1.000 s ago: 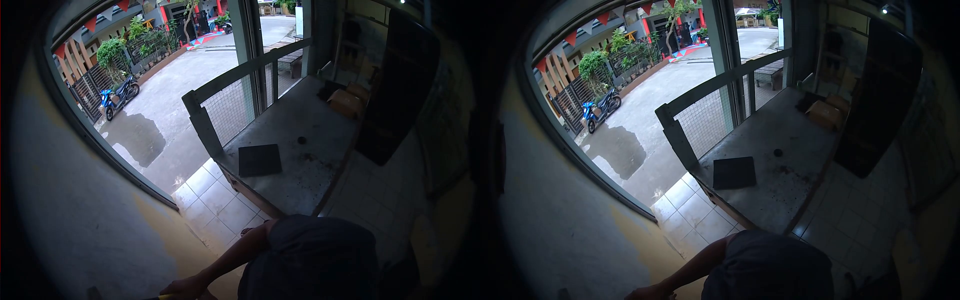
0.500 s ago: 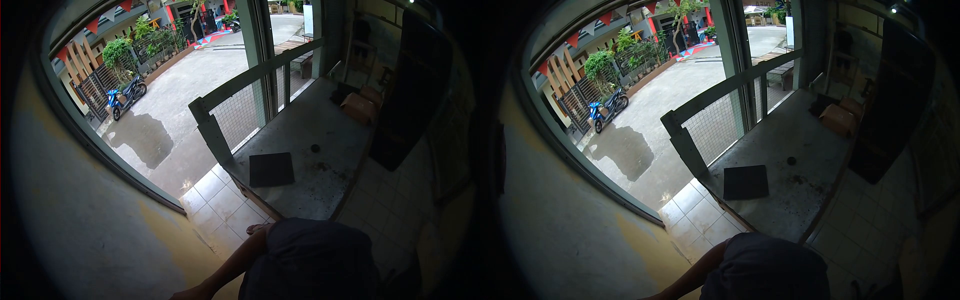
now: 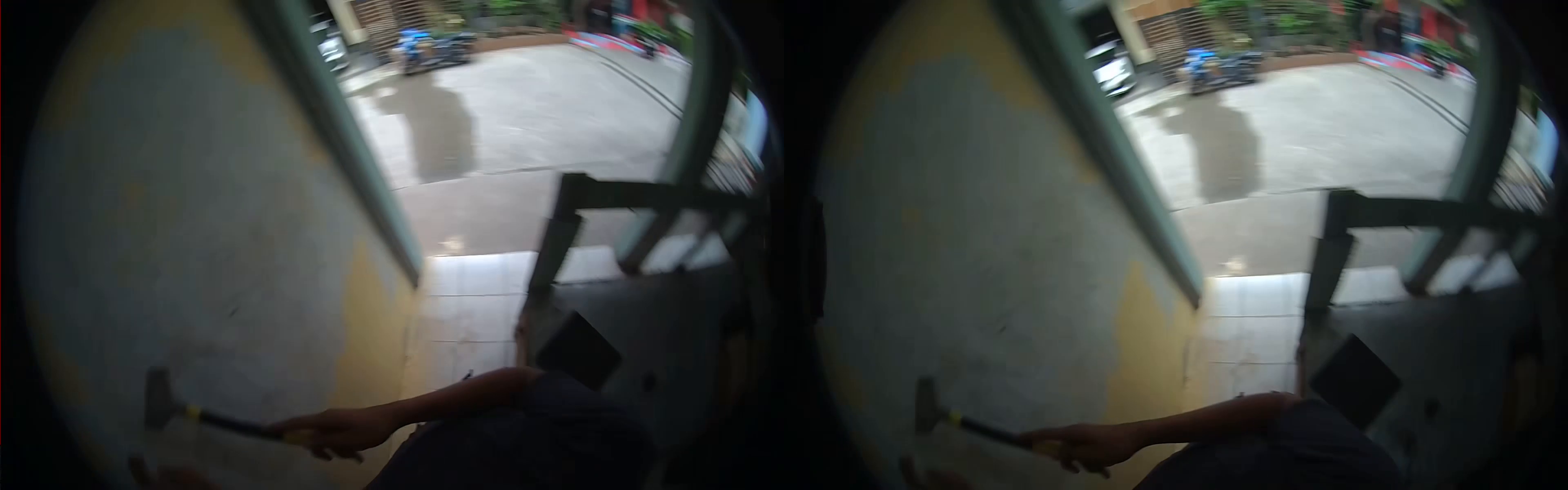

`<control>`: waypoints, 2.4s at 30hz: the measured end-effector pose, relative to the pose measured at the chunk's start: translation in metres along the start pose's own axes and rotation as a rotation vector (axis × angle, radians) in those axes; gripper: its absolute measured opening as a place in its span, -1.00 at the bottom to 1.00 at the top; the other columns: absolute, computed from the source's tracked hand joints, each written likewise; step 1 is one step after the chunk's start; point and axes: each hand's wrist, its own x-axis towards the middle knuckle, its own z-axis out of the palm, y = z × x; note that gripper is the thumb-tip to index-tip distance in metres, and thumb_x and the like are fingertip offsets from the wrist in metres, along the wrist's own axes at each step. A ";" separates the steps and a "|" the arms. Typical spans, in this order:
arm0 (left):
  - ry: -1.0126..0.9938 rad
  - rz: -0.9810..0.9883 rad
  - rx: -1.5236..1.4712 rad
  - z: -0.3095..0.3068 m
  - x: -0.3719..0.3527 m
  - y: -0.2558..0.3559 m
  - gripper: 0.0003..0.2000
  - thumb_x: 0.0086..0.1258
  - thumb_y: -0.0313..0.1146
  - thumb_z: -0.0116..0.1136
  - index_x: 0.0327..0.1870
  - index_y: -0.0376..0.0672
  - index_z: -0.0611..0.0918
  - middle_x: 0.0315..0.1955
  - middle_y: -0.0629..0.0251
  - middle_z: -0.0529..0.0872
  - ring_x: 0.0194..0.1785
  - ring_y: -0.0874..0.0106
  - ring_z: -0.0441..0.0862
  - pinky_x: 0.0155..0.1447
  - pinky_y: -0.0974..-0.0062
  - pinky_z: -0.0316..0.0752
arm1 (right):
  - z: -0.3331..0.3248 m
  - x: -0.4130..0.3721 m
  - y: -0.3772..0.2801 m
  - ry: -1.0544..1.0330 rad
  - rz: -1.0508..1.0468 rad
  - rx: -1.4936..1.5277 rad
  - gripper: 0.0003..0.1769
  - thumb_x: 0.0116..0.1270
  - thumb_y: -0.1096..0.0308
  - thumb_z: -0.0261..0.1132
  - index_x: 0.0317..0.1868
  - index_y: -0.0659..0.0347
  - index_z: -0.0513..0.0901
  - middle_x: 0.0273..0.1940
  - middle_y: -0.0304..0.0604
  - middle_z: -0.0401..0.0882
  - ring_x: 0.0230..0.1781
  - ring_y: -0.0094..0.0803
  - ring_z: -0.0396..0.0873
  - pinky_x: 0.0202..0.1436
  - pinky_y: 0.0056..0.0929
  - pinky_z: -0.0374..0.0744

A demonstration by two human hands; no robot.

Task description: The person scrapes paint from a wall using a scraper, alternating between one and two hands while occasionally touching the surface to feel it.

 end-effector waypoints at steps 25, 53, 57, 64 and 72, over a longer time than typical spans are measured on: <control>-0.726 0.376 -0.402 0.061 0.036 0.042 -0.62 0.05 -0.15 0.40 -0.69 -0.01 0.38 -0.58 0.50 0.42 -0.33 0.48 0.47 -0.18 0.46 0.40 | -0.024 0.080 -0.046 -0.052 -0.252 0.052 0.09 0.18 0.03 0.29 0.51 0.21 -0.21 0.17 0.19 0.31 -0.13 -0.38 0.45 -0.10 -0.40 0.54; -0.721 -0.335 0.496 0.013 -0.044 -0.027 -0.28 0.39 0.21 -0.18 0.45 -0.08 0.24 0.48 0.06 0.05 0.56 -0.01 -0.20 0.47 -0.22 -0.45 | -0.027 0.179 -0.052 0.320 -1.658 0.037 -0.61 0.29 0.17 0.12 -0.71 -0.12 0.27 -0.71 -0.50 0.13 -0.55 -0.65 0.22 -0.32 -0.63 0.41; -0.741 -0.319 0.588 0.016 -0.047 -0.031 -0.30 0.42 0.25 -0.26 0.45 -0.01 0.26 0.49 0.11 0.04 0.56 0.01 -0.22 0.47 -0.22 -0.46 | -0.019 0.186 -0.048 0.178 -1.686 -0.472 -0.60 0.31 0.02 0.21 -0.67 -0.12 0.40 -0.69 -0.54 0.30 -0.52 -0.68 0.38 -0.21 -0.62 0.52; -0.733 -0.340 0.557 0.011 -0.045 -0.029 -0.34 0.43 0.20 -0.25 0.45 0.03 0.26 0.49 0.12 0.05 0.57 0.05 -0.20 0.47 -0.23 -0.48 | 0.002 0.208 -0.024 -0.051 -1.685 -0.552 -0.60 0.28 0.20 0.20 -0.72 -0.01 0.37 -0.79 -0.46 0.33 -0.78 -0.65 0.37 -0.69 -0.71 0.45; -0.726 -0.352 0.530 0.012 -0.043 -0.029 -0.37 0.43 0.15 -0.24 0.45 0.05 0.27 0.49 0.17 0.08 0.57 0.09 -0.18 0.47 -0.25 -0.45 | 0.013 0.200 -0.021 0.047 -1.916 -0.591 -0.62 0.24 0.19 0.16 -0.74 -0.06 0.35 -0.79 -0.49 0.28 -0.82 -0.67 0.28 -0.68 -0.68 0.40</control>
